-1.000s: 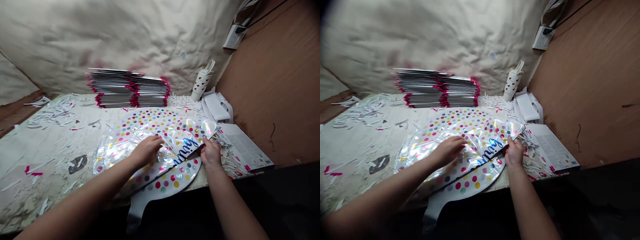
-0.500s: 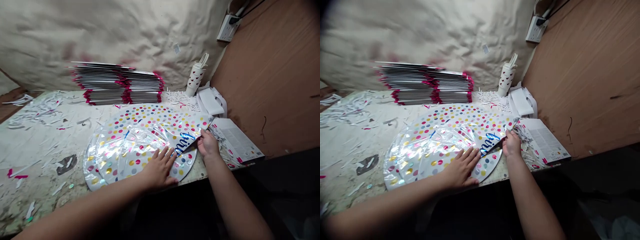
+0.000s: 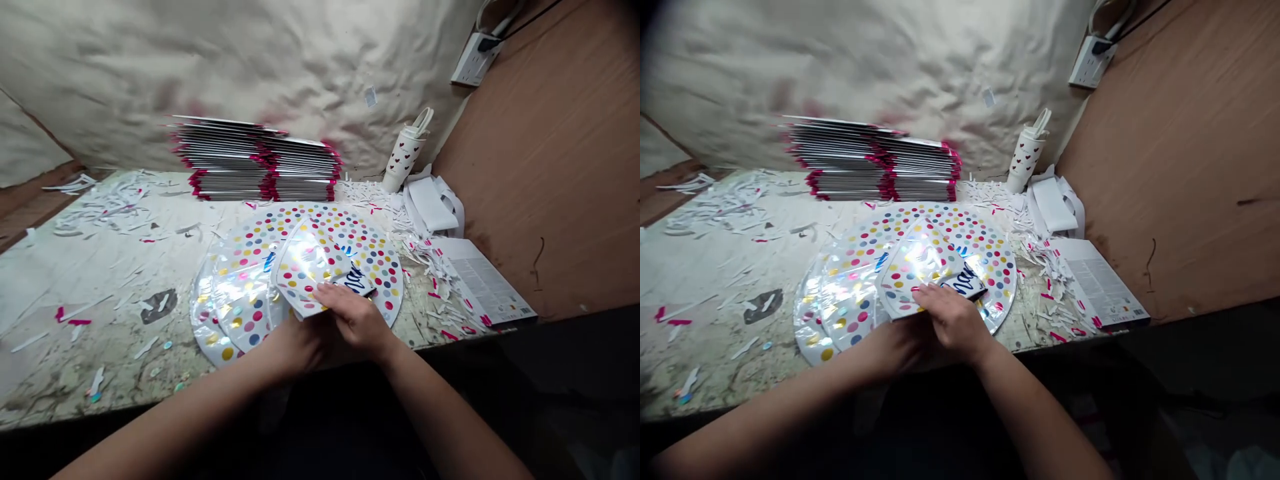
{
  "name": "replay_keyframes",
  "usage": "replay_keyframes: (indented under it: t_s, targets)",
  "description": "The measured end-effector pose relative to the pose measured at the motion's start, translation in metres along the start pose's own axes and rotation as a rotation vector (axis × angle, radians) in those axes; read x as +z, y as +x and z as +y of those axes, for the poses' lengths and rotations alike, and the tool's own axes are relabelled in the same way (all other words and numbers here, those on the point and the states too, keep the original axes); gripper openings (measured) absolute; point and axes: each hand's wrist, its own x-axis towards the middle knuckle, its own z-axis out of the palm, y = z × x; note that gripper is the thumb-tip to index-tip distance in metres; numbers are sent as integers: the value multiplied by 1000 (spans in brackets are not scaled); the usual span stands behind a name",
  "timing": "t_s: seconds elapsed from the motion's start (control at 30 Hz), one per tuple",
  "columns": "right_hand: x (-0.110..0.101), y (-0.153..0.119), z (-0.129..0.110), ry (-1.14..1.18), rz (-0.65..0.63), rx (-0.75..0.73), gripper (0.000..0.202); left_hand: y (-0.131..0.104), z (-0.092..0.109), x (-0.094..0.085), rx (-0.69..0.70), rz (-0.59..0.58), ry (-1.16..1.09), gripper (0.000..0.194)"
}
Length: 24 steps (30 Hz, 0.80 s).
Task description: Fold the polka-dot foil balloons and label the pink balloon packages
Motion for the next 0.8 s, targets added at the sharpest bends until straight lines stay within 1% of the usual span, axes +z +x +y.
replay_keyframes:
  t_s: [0.03,0.07,0.13,0.2,0.23,0.3,0.4,0.47,0.53,0.57,0.6,0.67,0.73,0.8]
  targets:
    - [0,-3,4,1,-25,-5,40,-11,-2,-7,63,-6,48,34]
    - [1,-7,6,2,-77,-5,39,-23,-4,-13,104,-7,82,31]
    - [7,-12,10,4,-206,20,37,-47,-7,-20,145,34,141,24]
    - [13,-15,11,15,-302,63,36,-66,-7,-18,146,91,183,22]
    - [15,-15,11,28,-327,83,35,-73,-7,-16,141,116,204,23]
    - [16,-15,11,77,-334,107,35,-80,-5,-9,114,151,215,27]
    - [11,-15,10,172,-335,114,34,-80,1,-4,44,190,147,24]
    - [8,-17,11,203,-351,113,33,-78,6,-3,-27,225,103,20]
    - [7,-19,12,203,-361,122,32,-75,11,-3,-95,298,106,21]
    - [7,-20,13,198,-358,129,32,-74,13,-3,-116,332,129,24]
    - [7,-20,13,192,-351,137,32,-71,13,-3,-120,348,159,29]
    - [6,-20,13,182,-338,137,31,-66,11,-2,-76,313,198,35]
    - [2,-20,11,167,-344,109,34,-60,7,-1,-15,261,187,31]
    - [-2,-23,8,88,-329,80,47,-55,5,-1,-5,271,144,22]
